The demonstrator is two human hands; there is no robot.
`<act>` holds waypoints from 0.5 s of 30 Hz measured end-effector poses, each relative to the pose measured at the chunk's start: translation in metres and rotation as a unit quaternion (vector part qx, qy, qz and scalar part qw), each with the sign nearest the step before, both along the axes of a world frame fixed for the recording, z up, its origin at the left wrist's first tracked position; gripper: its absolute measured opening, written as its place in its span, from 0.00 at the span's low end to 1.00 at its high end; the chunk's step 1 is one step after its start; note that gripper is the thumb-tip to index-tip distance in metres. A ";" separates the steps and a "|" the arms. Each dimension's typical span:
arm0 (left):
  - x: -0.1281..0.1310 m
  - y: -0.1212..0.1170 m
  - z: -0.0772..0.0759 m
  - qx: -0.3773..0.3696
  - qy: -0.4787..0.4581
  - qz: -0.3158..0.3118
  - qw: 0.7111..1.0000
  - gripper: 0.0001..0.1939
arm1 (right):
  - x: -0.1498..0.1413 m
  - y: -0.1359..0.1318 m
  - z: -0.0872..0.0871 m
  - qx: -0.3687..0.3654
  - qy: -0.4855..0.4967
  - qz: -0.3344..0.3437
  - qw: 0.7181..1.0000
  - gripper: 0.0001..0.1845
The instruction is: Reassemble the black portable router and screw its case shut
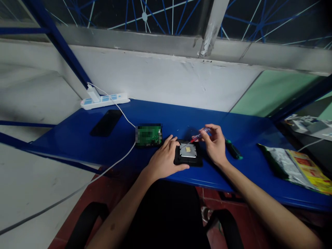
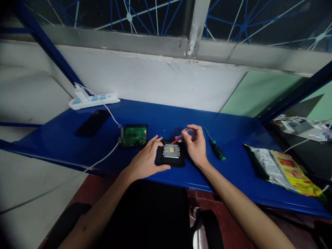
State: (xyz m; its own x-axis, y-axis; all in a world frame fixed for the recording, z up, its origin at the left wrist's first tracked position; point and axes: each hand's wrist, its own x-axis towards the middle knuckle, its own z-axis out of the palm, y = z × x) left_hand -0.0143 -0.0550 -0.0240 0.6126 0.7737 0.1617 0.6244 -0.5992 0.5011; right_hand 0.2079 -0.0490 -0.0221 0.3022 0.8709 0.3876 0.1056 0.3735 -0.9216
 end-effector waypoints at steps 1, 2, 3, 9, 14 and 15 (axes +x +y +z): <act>0.000 0.000 0.000 -0.001 0.000 0.000 1.000 0.37 | 0.000 0.000 0.000 -0.004 0.002 0.001 1.000 0.16; 0.000 0.000 0.000 -0.003 0.001 0.000 1.000 0.37 | 0.000 0.000 -0.001 -0.007 0.004 0.003 1.000 0.16; 0.000 0.000 0.000 -0.004 0.001 0.001 1.000 0.37 | 0.000 0.000 -0.001 -0.010 0.006 0.004 1.000 0.16; -0.001 0.001 -0.002 -0.005 -0.011 -0.004 1.000 0.37 | 0.001 0.000 0.002 -0.013 0.002 0.000 1.000 0.15; -0.002 0.001 -0.004 -0.007 -0.014 -0.003 1.000 0.37 | 0.000 -0.001 0.003 -0.019 0.004 0.004 1.000 0.16; -0.002 0.001 -0.004 -0.007 -0.014 -0.003 1.000 0.37 | -0.001 -0.001 0.003 -0.020 0.002 0.005 1.000 0.16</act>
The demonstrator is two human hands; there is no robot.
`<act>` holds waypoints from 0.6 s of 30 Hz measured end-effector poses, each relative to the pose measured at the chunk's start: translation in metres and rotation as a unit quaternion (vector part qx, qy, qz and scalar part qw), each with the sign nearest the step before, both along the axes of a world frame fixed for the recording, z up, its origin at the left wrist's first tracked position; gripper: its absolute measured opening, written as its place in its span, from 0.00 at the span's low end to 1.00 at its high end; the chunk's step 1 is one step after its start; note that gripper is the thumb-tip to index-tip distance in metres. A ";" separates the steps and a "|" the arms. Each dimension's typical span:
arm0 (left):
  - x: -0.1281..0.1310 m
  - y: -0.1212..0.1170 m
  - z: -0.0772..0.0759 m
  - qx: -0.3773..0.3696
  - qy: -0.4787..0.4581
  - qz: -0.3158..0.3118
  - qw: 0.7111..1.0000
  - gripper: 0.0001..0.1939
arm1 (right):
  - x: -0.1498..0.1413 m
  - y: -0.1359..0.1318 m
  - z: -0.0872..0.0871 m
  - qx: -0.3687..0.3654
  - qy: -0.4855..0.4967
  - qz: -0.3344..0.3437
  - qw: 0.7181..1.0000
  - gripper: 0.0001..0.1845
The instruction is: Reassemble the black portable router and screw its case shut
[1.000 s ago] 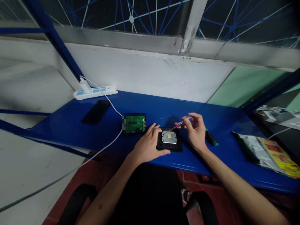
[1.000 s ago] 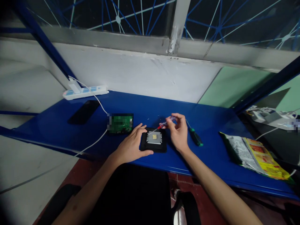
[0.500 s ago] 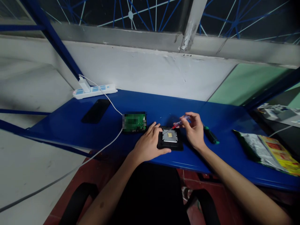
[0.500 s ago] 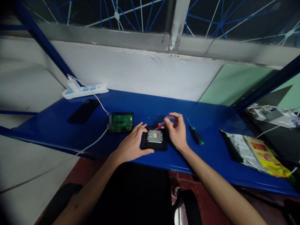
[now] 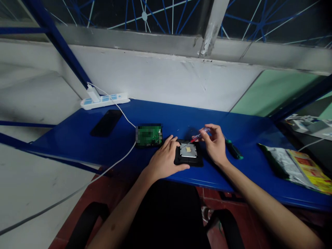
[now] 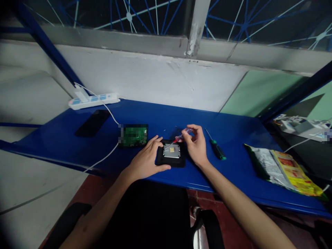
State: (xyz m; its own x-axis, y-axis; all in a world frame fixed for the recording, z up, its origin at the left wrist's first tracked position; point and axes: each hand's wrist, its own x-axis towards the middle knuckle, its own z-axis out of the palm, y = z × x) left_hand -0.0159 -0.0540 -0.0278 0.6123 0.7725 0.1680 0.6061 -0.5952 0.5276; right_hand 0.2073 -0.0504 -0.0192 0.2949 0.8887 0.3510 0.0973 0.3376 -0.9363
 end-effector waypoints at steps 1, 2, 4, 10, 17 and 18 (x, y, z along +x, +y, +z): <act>0.000 0.000 0.000 0.000 0.001 0.000 1.000 0.37 | 0.000 0.000 0.000 -0.001 -0.001 0.001 1.000 0.16; 0.000 0.000 0.000 0.001 0.002 0.000 1.000 0.37 | 0.000 0.000 0.000 -0.001 0.000 0.001 1.000 0.16; 0.000 0.000 0.001 0.003 0.006 0.001 1.000 0.37 | 0.000 0.000 -0.001 -0.002 0.005 0.001 1.000 0.16; 0.002 -0.001 0.003 -0.004 0.013 0.002 1.000 0.37 | 0.000 0.000 -0.001 0.000 0.006 -0.002 1.000 0.16; 0.000 0.000 0.001 0.006 0.017 -0.004 1.000 0.35 | 0.000 0.000 0.001 0.002 0.011 -0.001 1.000 0.16; -0.001 0.000 0.000 0.007 0.017 -0.005 1.000 0.35 | 0.000 0.000 0.000 0.000 0.007 -0.005 1.000 0.16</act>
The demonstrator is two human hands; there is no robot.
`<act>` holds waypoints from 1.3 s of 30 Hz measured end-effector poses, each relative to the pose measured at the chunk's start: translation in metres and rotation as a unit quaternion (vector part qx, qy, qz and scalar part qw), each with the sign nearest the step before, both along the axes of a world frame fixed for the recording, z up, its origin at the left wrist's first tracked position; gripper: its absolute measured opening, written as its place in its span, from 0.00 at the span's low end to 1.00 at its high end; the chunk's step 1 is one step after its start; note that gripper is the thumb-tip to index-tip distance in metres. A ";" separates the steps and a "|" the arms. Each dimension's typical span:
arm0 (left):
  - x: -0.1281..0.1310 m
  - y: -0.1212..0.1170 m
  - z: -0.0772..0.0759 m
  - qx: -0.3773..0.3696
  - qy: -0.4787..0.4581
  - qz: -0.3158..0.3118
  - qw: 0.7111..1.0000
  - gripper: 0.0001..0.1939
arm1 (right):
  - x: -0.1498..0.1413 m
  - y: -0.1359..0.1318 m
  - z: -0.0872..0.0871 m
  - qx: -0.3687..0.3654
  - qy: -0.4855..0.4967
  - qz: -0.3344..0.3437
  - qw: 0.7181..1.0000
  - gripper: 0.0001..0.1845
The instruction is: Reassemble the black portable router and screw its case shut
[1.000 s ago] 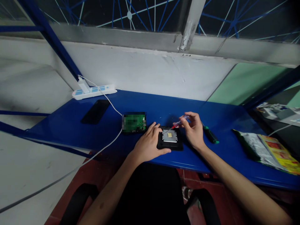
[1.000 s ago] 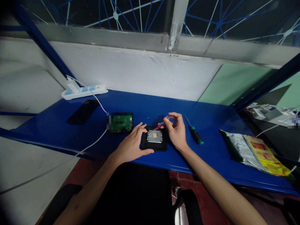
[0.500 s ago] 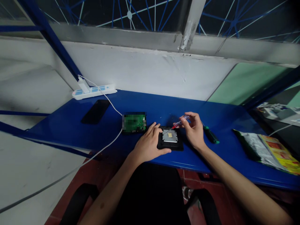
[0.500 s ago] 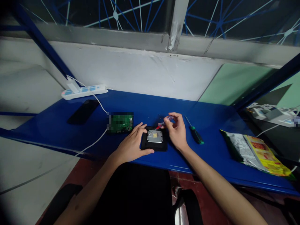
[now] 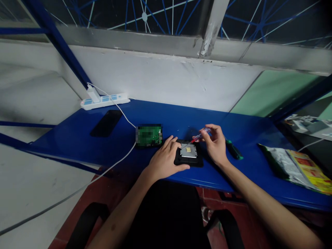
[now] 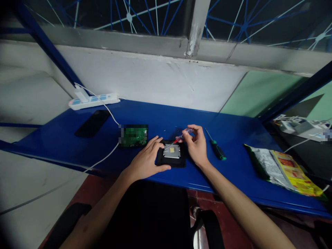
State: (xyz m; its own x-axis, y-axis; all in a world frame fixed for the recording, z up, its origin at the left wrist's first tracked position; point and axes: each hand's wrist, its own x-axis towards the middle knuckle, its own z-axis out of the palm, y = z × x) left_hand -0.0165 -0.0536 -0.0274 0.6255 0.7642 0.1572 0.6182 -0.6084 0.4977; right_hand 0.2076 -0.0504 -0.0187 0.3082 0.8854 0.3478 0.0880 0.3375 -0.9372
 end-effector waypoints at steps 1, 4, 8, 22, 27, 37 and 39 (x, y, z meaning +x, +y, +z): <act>0.000 0.000 0.000 0.001 0.000 -0.001 1.000 0.35 | 0.000 0.000 0.000 -0.001 -0.005 -0.004 1.000 0.16; 0.001 -0.001 0.002 0.000 0.001 -0.001 1.000 0.34 | 0.001 0.001 -0.001 -0.006 -0.018 -0.013 1.000 0.17; 0.001 -0.002 0.004 -0.002 0.007 -0.002 1.000 0.31 | 0.001 0.002 -0.001 -0.012 -0.020 -0.014 1.000 0.17; 0.001 -0.002 0.006 -0.016 0.001 -0.004 1.000 0.33 | -0.001 0.001 0.002 -0.020 -0.007 -0.020 1.000 0.17; 0.000 -0.001 0.006 -0.011 -0.005 -0.009 1.000 0.31 | 0.000 0.001 0.002 -0.016 -0.002 -0.008 1.000 0.18; 0.000 -0.001 0.004 -0.006 -0.007 -0.007 1.000 0.30 | 0.000 0.000 0.002 -0.004 0.002 0.001 1.000 0.17; 0.000 -0.001 0.004 -0.004 -0.003 -0.007 1.000 0.29 | 0.000 0.000 0.002 -0.004 0.002 0.003 1.000 0.17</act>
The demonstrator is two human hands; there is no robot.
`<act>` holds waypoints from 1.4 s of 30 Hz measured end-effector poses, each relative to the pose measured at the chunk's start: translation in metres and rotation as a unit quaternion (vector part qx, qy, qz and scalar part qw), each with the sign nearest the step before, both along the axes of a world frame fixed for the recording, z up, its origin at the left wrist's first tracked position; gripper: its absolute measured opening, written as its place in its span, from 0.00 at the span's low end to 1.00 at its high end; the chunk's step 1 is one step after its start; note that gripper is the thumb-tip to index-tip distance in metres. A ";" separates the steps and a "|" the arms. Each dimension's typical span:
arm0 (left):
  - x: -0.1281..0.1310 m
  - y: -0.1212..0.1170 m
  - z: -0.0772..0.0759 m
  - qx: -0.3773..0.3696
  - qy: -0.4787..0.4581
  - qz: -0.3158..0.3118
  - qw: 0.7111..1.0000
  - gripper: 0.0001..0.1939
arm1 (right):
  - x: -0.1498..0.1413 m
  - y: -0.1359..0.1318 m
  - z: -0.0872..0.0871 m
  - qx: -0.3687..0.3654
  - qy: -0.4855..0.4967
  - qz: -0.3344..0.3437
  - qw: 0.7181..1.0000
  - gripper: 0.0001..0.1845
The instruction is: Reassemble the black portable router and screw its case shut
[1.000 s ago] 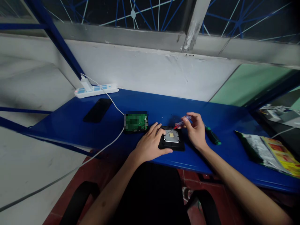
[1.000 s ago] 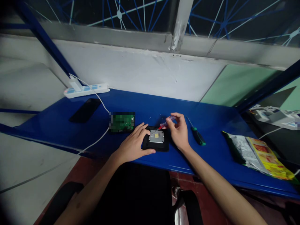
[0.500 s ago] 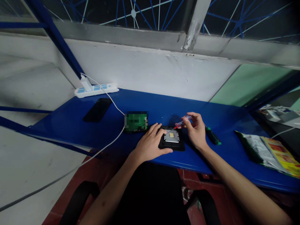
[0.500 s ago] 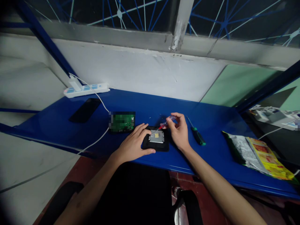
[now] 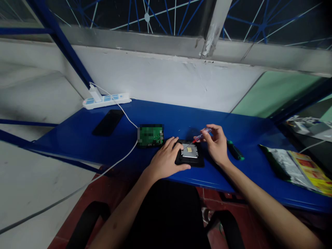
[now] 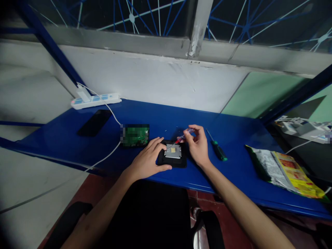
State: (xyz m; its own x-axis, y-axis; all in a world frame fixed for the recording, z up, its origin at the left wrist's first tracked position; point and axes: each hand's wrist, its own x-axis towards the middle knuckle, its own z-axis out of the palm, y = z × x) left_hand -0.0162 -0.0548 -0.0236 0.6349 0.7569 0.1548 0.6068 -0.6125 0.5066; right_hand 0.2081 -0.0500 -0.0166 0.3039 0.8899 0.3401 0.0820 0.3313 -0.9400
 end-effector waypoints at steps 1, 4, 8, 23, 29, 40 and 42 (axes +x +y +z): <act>0.000 0.000 0.000 0.000 0.001 0.000 1.000 0.29 | 0.000 0.000 0.000 0.000 0.000 0.001 1.000 0.18; 0.000 0.000 0.000 0.000 0.002 0.001 1.000 0.29 | 0.000 0.000 0.000 -0.003 -0.001 0.003 1.000 0.18; 0.000 0.000 0.001 -0.002 -0.004 0.002 1.000 0.30 | 0.001 0.000 -0.002 -0.005 -0.005 -0.001 1.000 0.18; -0.001 0.000 0.000 -0.012 -0.006 -0.001 1.000 0.28 | 0.000 0.000 -0.002 0.006 -0.002 -0.013 1.000 0.17; -0.001 0.000 0.001 -0.008 -0.018 0.000 1.000 0.27 | -0.001 -0.003 0.003 0.027 -0.013 -0.034 0.999 0.16; -0.001 0.001 0.001 -0.006 -0.012 -0.003 1.000 0.27 | 0.000 -0.005 -0.002 0.032 -0.036 -0.020 0.999 0.16; 0.000 0.001 0.002 -0.010 -0.012 -0.002 1.000 0.26 | 0.000 -0.005 -0.002 0.034 -0.033 -0.020 0.999 0.16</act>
